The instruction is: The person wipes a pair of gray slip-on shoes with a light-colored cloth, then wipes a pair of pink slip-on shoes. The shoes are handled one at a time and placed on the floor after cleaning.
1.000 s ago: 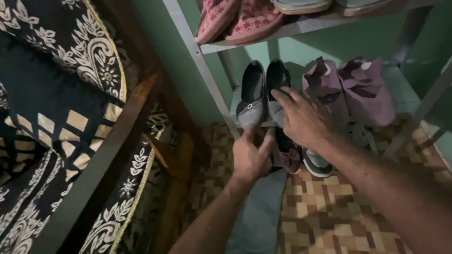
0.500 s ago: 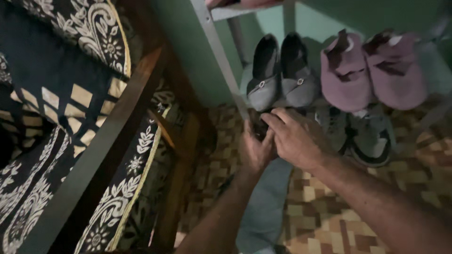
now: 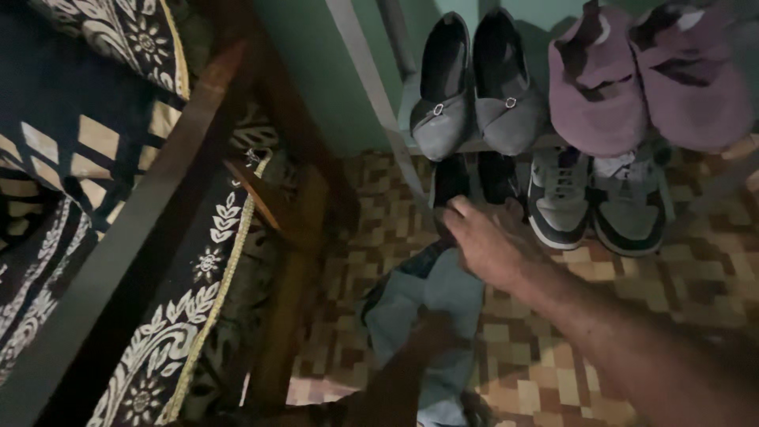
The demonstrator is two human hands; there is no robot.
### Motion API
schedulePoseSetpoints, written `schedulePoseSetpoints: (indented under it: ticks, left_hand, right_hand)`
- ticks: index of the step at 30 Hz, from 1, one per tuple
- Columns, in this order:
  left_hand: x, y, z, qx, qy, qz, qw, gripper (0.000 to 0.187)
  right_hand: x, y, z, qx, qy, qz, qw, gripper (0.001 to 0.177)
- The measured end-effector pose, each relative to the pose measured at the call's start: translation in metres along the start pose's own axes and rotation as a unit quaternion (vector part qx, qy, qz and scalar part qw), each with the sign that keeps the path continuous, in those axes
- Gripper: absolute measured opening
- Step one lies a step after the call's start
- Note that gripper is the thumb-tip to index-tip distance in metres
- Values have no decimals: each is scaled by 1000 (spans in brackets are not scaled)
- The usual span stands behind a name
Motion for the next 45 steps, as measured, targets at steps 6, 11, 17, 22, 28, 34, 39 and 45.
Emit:
schedulePoseSetpoints:
  ticks: [6, 11, 17, 22, 28, 34, 39, 45]
  left_hand:
    - [-2, 3, 36, 12, 164, -305, 938, 50]
    - [-116, 39, 41, -150, 344, -265, 888, 30]
    - [-245, 90, 5, -119, 472, -251, 837, 29]
    - [-315, 125, -28, -71, 619, -265, 736, 29]
    - [-377, 152, -72, 175, 784, -186, 566, 23]
    - [-401, 178, -108, 48, 714, -261, 648, 34]
    - [-419, 197, -182, 132, 780, -159, 591, 53]
    - [-446, 204, -217, 163, 805, -138, 554, 40]
  right_hand:
    - [11, 3, 4, -24, -8, -16, 1000, 42]
    - [21, 0, 11, -37, -40, 5, 999, 59]
    - [12, 8, 22, -22, -12, 16, 1000, 57]
    - [-5, 23, 22, 13, -141, 19, 990, 90]
    - [3, 27, -11, 136, -162, 40, 977, 58]
    - [-58, 58, -24, 113, -264, -226, 931, 41]
    - [-111, 85, -24, 41, -330, -345, 878, 42]
    - [-128, 103, -9, 10, -312, -276, 909, 55]
Point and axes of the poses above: each hand's wrist, its own y-axis away from the middle knuckle, its own x-axis out of the palm, z = x × y, the point moved 6 cm from there along -y, towards the middle knuckle, and after that the axes turned 13 degrees about z, right-handed, at the moved point
